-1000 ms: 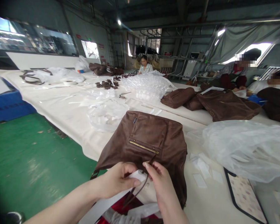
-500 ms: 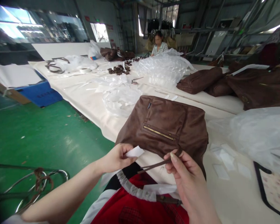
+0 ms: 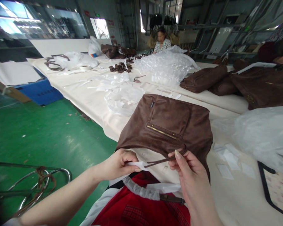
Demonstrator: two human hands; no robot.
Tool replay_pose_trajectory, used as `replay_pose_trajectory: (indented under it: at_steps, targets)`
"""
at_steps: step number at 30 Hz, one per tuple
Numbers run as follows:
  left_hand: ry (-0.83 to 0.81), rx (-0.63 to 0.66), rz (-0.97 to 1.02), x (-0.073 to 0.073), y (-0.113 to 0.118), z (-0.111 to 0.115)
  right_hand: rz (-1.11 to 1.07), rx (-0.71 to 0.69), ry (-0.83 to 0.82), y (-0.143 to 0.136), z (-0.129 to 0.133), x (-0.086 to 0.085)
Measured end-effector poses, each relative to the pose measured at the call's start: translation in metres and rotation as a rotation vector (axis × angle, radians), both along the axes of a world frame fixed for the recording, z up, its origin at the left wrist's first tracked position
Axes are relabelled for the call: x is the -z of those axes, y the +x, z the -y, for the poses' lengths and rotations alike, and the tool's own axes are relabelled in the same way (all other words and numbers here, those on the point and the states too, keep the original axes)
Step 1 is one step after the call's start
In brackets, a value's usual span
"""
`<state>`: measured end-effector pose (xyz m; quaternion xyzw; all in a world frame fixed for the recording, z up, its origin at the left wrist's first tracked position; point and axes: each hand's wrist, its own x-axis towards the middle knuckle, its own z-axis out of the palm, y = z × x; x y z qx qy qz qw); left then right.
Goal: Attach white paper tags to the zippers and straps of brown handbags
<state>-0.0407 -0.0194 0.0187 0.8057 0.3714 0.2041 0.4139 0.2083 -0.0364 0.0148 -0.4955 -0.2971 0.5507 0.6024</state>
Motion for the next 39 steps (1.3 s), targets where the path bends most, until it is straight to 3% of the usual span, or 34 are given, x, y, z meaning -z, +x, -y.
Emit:
replay_pose_trajectory:
  at_steps: [5, 13, 19, 25, 32, 39]
  targets:
    - [0.031, 0.047, -0.018, -0.005, 0.003, 0.004, 0.111, 0.001, -0.016, -0.002, -0.001, 0.005]
    - [0.158, 0.016, -0.178, 0.003, 0.002, 0.004, -0.064, 0.093, -0.044, 0.001, 0.001, 0.003]
    - [0.106, 0.038, -0.123, -0.006, 0.007, 0.009, -0.034, 0.052, -0.058, -0.001, 0.002, 0.008]
    - [0.110, 0.024, -0.111, -0.015, 0.012, 0.013, 0.163, 0.033, -0.041, 0.003, 0.001, 0.021]
    - [0.048, -0.023, -0.120, -0.010, 0.013, 0.011, 0.427, 0.032, -0.055, 0.009, 0.003, 0.027]
    - [-0.070, -0.115, -0.111, -0.001, 0.025, -0.003, 0.374, -0.101, -0.029, -0.006, -0.002, 0.020]
